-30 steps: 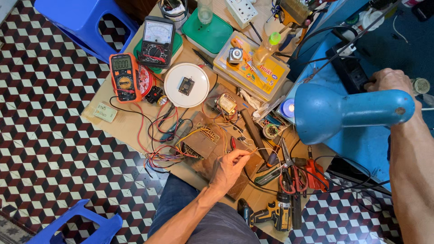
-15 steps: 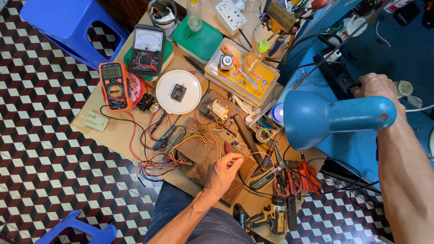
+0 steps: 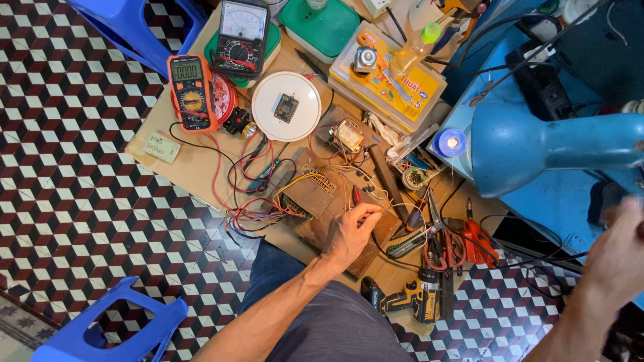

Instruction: The person uses a multimeter to test an electronic device on a cluttered workbench. They connect probes to various points on the device, observe the multimeter display, and adjust connections throughout the clip.

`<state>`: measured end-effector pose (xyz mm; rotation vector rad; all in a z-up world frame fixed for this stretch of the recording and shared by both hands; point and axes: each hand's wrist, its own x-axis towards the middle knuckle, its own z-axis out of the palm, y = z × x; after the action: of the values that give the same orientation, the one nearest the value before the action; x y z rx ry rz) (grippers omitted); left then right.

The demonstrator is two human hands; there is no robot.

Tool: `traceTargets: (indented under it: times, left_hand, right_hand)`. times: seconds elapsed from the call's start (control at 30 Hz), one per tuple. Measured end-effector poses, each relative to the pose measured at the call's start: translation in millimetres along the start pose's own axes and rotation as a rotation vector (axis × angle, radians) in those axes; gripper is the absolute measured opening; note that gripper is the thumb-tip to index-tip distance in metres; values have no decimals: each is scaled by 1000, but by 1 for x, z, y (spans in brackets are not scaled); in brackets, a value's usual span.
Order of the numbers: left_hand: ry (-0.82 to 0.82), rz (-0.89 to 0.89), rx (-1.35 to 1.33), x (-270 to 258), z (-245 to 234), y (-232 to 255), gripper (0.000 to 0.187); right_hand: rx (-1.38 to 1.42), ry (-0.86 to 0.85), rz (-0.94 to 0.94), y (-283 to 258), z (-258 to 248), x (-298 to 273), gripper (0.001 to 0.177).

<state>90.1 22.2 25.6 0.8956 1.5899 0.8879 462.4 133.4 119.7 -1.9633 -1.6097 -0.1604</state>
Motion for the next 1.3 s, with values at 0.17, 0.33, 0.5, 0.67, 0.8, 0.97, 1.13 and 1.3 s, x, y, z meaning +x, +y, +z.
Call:
traceTargets:
  times: [0.17,0.33,0.5,0.67,0.8,0.97,1.13,1.3]
  left_hand:
    - [9,90,-40,-6,-7,-16,21]
    - [-20,74,-70,-11,-12,-26,18]
    - [151,462,-8,-18,-19,-32,11]
    - [151,320,26,-23,-26,-29,12]
    - [164,305,-9,-26,-31,-28,12]
    - [214,417,358,-23,-48,-50,43]
    - [81,411,872,-8,-65,-87,93]
    - [65,425,914,3,-62,-105,99]
  right_hand:
    - [493,-646,521,-133,27,-185,27]
    - [892,-801,686,-205,70,-225,44]
    - [1041,-685,924,-208,89,-245,38]
    - [1155,-679,989,-204,102,-251,29]
    - [1233,-628,980,-204,110,-250,23]
    - [1079,-548,837,-202,103,-232,25]
    - [1050,-500,697,-198,95,-219,26]
    - [1070,-452,645,-192,93,-215,25]
